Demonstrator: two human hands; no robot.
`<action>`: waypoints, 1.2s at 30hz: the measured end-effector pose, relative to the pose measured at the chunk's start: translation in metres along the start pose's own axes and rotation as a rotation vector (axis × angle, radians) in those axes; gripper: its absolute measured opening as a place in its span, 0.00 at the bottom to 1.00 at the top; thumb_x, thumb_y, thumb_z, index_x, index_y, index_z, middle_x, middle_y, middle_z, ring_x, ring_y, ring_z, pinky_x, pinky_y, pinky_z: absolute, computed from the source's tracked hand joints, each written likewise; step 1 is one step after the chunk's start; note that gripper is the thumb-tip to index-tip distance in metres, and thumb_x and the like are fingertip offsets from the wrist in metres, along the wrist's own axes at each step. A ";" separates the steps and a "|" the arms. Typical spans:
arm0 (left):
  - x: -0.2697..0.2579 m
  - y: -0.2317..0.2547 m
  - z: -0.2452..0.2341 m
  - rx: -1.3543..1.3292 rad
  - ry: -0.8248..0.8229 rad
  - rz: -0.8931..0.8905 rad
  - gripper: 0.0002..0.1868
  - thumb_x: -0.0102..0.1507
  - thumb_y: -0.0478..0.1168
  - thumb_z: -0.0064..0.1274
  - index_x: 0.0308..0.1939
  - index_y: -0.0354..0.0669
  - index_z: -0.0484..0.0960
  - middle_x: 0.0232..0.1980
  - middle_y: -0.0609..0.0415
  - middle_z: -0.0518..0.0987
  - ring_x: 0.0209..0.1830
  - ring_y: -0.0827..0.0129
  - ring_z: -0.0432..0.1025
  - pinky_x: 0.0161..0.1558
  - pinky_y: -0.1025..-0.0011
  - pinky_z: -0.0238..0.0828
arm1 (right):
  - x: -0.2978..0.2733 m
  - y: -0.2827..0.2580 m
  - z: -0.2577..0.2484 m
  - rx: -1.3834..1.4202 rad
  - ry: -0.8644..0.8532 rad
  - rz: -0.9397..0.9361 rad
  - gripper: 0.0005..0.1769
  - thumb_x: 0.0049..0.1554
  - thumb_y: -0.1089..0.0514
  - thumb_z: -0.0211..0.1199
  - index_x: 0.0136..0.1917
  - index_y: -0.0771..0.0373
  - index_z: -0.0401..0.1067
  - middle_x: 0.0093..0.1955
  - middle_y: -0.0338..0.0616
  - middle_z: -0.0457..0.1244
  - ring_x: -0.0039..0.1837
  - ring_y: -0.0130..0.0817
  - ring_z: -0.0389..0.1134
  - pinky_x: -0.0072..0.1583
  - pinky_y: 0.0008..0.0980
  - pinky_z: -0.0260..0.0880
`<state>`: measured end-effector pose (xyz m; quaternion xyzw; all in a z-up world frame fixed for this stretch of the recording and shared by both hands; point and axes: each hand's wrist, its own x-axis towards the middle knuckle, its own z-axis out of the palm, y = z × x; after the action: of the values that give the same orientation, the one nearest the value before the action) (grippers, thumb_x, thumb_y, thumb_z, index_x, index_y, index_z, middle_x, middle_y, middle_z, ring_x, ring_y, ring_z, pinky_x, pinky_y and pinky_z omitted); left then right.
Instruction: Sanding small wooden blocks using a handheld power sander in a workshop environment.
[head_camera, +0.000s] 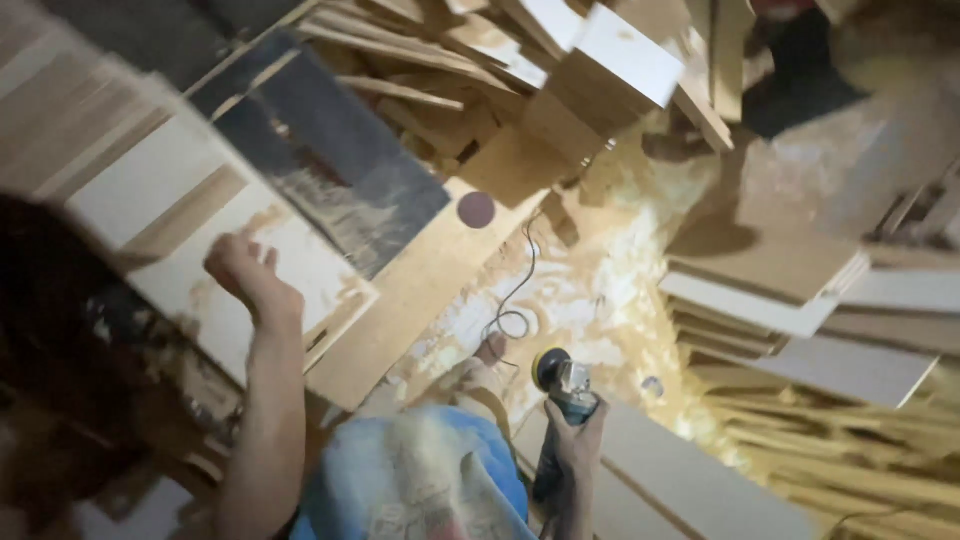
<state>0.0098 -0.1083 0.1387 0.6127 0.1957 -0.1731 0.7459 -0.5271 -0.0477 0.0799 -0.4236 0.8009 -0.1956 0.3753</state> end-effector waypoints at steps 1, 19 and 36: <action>-0.028 -0.015 0.002 0.082 -0.117 0.137 0.15 0.57 0.40 0.53 0.45 0.55 0.68 0.47 0.58 0.71 0.47 0.67 0.68 0.57 0.54 0.75 | 0.008 -0.003 -0.008 0.009 -0.015 0.037 0.50 0.49 0.42 0.80 0.78 0.55 0.62 0.67 0.55 0.70 0.67 0.48 0.72 0.70 0.46 0.69; -0.205 -0.357 0.423 0.835 -0.804 1.110 0.57 0.56 0.49 0.92 0.70 0.50 0.58 0.78 0.37 0.55 0.66 0.43 0.76 0.69 0.41 0.76 | 0.135 0.042 -0.115 0.142 -0.093 0.397 0.54 0.52 0.42 0.76 0.84 0.53 0.55 0.71 0.57 0.69 0.67 0.54 0.73 0.69 0.49 0.69; -0.195 -0.383 0.413 0.870 -0.786 0.807 0.64 0.62 0.35 0.82 0.85 0.44 0.43 0.91 0.38 0.53 0.89 0.40 0.63 0.89 0.27 0.33 | 0.163 0.077 -0.116 0.180 -0.068 0.430 0.51 0.53 0.47 0.78 0.82 0.57 0.57 0.71 0.58 0.67 0.65 0.54 0.72 0.67 0.49 0.70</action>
<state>-0.3164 -0.5823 -0.0164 0.7718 -0.4168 -0.1538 0.4549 -0.7153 -0.1396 0.0345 -0.2141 0.8389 -0.1674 0.4715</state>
